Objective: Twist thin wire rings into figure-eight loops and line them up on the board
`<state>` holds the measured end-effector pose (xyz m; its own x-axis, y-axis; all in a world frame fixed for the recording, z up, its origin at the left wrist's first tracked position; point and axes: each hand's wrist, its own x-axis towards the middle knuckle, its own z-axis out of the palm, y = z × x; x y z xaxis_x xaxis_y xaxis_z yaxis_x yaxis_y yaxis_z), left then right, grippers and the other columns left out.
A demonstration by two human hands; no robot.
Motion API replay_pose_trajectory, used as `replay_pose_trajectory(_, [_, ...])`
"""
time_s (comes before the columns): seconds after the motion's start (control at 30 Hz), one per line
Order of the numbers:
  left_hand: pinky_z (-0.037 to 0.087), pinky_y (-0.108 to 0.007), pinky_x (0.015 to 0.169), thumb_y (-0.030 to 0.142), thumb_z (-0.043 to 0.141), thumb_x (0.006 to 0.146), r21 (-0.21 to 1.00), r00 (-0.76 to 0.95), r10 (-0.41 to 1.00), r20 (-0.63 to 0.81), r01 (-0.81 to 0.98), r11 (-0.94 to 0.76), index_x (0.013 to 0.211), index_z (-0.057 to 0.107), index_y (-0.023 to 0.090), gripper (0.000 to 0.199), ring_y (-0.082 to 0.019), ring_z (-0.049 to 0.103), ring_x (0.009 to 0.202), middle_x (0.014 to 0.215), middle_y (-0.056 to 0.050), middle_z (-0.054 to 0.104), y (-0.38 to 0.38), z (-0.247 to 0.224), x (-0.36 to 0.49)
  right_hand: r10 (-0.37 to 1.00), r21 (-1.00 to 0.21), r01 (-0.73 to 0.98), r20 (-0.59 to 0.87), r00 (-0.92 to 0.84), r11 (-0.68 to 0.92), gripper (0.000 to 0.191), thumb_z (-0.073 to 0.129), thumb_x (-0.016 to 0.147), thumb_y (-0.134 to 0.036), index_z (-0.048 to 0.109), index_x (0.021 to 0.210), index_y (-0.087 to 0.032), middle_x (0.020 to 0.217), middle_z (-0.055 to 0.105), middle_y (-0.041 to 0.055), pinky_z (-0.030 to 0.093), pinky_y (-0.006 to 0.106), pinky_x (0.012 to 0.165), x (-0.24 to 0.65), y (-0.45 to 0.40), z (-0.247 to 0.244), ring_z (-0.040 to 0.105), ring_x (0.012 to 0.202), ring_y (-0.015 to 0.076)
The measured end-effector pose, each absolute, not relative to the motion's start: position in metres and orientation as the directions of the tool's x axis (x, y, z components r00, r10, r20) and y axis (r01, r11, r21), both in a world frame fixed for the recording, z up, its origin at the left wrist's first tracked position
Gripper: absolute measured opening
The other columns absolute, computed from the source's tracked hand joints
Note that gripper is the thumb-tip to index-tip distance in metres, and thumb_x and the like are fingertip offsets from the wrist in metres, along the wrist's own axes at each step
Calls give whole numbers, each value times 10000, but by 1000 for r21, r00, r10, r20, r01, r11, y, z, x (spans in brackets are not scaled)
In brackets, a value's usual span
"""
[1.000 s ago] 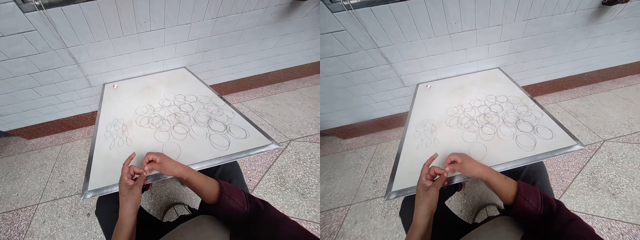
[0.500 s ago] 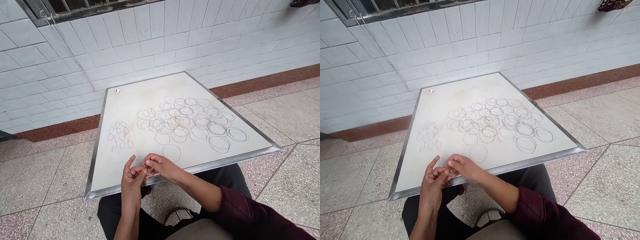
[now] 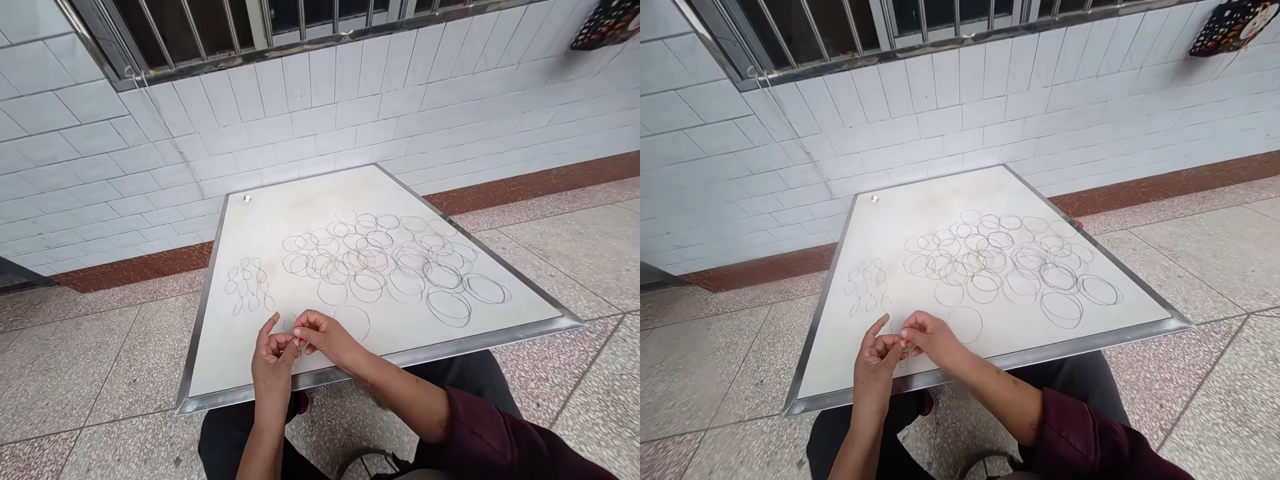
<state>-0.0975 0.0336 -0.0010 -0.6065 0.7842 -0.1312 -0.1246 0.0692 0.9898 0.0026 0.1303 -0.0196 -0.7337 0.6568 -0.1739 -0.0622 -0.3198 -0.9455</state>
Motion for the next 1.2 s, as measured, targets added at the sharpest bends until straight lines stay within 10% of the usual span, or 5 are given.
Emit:
replay_pose_trajectory(0.7, [523,-370,842,384,682,777,999,-778,629,-2,29,40,1165,637,175,443,-209,633,920,1010,-91,692,22,-52,-150,748,-898,406,-385,-541,-169,144,691,794,-183,552,761,-178,756,664,23,519,247,547,-84,235,-29,668,607,145])
replay_pose_trajectory(1.2, [528,-357,808,436,722,757,1000,-760,649,-29,-30,9,1080,692,177,415,-229,644,913,970,-94,714,16,-42,-142,756,-910,392,-351,-553,-136,108,590,885,-189,483,873,-185,871,674,60,533,223,541,-74,229,-10,665,630,126])
